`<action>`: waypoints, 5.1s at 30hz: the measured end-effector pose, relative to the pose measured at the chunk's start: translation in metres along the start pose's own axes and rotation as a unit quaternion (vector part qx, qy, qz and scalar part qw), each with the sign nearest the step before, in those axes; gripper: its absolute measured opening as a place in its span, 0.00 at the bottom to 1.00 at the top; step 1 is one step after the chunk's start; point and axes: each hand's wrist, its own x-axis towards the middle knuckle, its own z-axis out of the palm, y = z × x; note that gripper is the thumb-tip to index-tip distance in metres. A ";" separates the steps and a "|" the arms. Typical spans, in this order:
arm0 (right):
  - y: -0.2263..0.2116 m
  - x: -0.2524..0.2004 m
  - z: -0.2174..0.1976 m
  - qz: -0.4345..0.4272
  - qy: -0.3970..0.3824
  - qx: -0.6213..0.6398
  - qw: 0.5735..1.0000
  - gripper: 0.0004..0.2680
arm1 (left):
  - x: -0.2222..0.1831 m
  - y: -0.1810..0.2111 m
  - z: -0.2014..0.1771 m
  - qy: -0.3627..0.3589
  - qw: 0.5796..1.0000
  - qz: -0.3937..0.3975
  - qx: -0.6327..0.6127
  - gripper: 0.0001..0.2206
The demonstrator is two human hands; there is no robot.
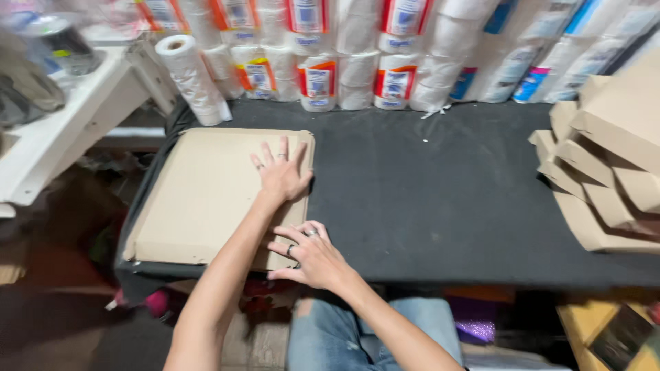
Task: The person repeatedly picks up a flat cardboard sheet, folds the sides and flaps to form a box, and places the assembled box onto a stack.
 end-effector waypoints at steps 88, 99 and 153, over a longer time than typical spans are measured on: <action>0.091 -0.220 -0.186 0.176 0.206 -0.147 0.952 0.04 | -0.121 0.099 0.062 0.218 0.926 0.298 -0.085 0.07; 0.072 -0.206 -0.229 0.260 0.051 -0.071 0.962 0.04 | -0.124 0.095 0.053 0.182 0.929 0.308 -0.095 0.07; 0.099 -0.252 -0.188 0.223 0.334 -0.203 0.893 0.05 | -0.127 0.140 0.074 0.225 0.909 0.269 -0.224 0.13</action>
